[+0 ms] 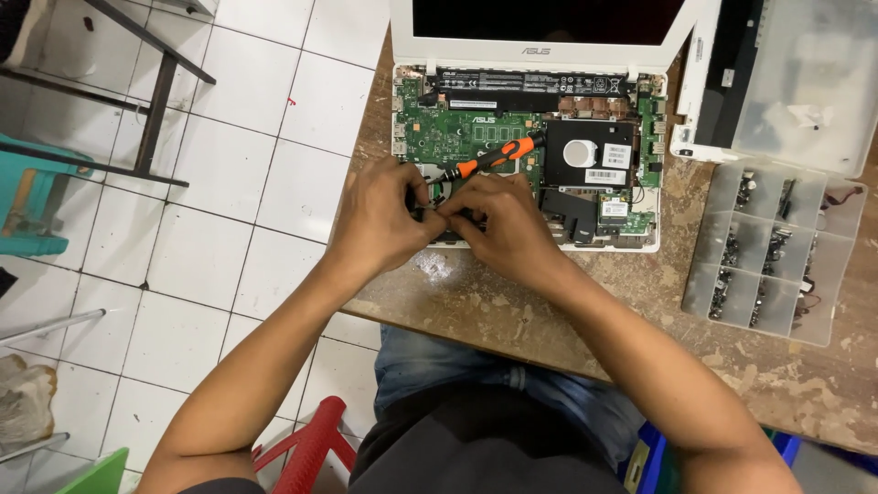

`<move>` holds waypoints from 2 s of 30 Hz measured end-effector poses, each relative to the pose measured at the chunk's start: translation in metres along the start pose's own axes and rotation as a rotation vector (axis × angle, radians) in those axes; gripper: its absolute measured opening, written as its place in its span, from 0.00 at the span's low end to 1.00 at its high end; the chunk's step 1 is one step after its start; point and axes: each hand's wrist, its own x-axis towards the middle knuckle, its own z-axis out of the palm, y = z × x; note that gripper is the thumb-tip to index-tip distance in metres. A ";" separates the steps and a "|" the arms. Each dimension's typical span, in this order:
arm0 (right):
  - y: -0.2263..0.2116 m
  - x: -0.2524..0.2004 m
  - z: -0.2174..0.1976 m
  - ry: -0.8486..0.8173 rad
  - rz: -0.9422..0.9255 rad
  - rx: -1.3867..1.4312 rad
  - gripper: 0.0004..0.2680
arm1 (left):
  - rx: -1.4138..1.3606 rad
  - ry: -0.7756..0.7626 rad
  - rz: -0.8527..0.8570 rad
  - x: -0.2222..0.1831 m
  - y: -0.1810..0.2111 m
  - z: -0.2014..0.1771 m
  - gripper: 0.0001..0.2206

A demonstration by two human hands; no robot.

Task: Disassembling internal components of a laptop using a screwdriver at a repair bench.

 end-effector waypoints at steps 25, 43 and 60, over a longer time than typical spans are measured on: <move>0.015 -0.057 -0.139 -0.211 0.271 -0.500 0.16 | 0.147 0.256 0.450 -0.024 0.035 0.036 0.11; 0.046 -0.066 -0.099 -0.120 0.245 -0.302 0.19 | 0.140 0.302 0.517 -0.041 0.001 0.049 0.15; 0.038 -0.062 -0.084 0.114 -0.106 -0.065 0.08 | 0.275 0.269 0.493 -0.044 0.001 0.055 0.15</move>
